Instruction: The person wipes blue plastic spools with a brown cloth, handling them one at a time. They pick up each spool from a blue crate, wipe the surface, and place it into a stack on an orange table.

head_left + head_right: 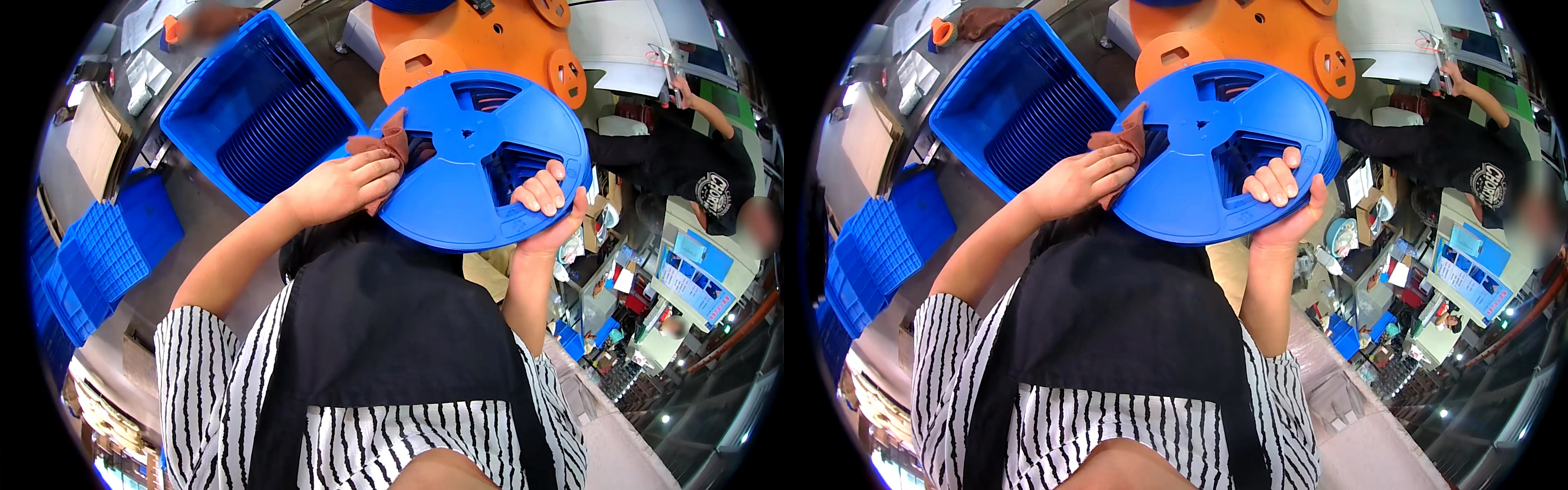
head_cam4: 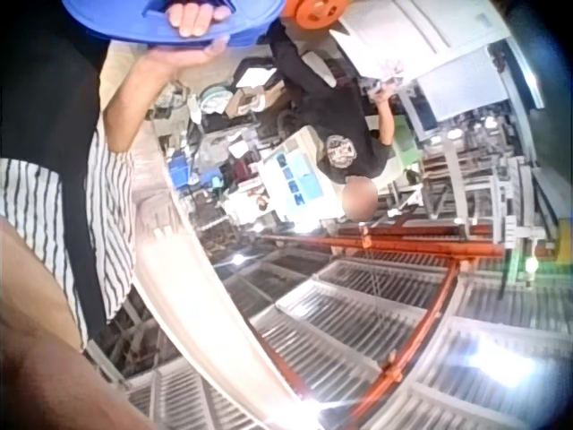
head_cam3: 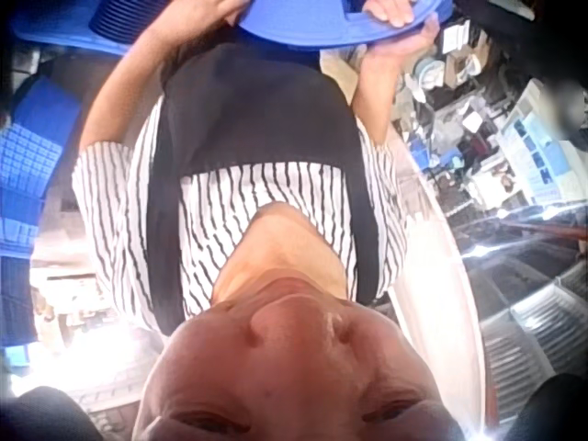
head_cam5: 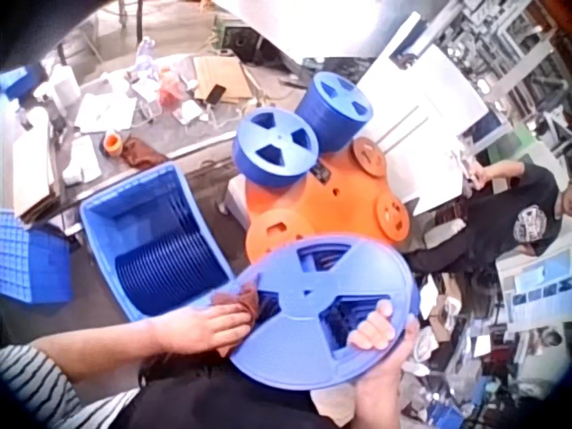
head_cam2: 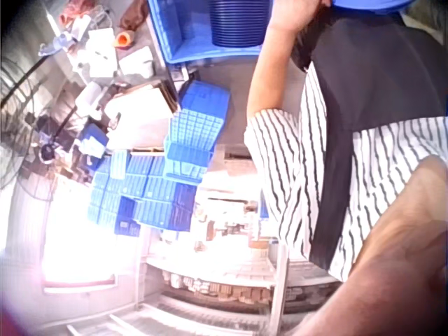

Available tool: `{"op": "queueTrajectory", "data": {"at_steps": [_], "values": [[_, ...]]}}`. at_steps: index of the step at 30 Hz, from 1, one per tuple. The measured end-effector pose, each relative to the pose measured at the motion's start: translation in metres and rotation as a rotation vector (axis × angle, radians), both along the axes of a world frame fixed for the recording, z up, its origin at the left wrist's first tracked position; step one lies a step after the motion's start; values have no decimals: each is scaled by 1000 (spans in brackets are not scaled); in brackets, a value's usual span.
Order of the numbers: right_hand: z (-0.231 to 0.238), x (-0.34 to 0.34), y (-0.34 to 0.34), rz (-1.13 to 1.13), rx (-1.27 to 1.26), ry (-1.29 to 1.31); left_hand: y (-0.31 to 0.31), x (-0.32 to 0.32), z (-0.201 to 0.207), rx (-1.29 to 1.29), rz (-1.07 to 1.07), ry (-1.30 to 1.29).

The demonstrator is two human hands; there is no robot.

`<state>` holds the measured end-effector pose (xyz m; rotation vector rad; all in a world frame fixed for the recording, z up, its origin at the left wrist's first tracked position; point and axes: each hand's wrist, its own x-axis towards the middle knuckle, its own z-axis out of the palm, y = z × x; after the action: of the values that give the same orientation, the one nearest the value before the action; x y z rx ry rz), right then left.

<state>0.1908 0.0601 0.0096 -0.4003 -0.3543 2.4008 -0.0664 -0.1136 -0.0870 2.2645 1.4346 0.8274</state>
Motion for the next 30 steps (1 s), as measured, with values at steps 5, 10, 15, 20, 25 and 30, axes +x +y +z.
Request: {"op": "queueTrajectory", "data": {"at_steps": [5, 10, 15, 20, 25, 30], "values": [[16, -12, 5, -47, 125, -372, -23, -9, 16, -157, 63, -220], [9, -6, 6, -13, 60, -495, -68, -29, -19, -568, 527, -1205], [-4, 11, -11, -51, 8, -577, -100, -48, -15, -479, 656, -1959], [-7, 10, -20, -3, 33, -541, -127, -48, -22, -345, 706, -2077], [-12, 8, -26, 42, 75, -506, -143, -50, -26, -361, 743, -2100], [-10, 7, -30, 19, 75, -537, -158, -55, -41, -334, 933, -2011]]}}
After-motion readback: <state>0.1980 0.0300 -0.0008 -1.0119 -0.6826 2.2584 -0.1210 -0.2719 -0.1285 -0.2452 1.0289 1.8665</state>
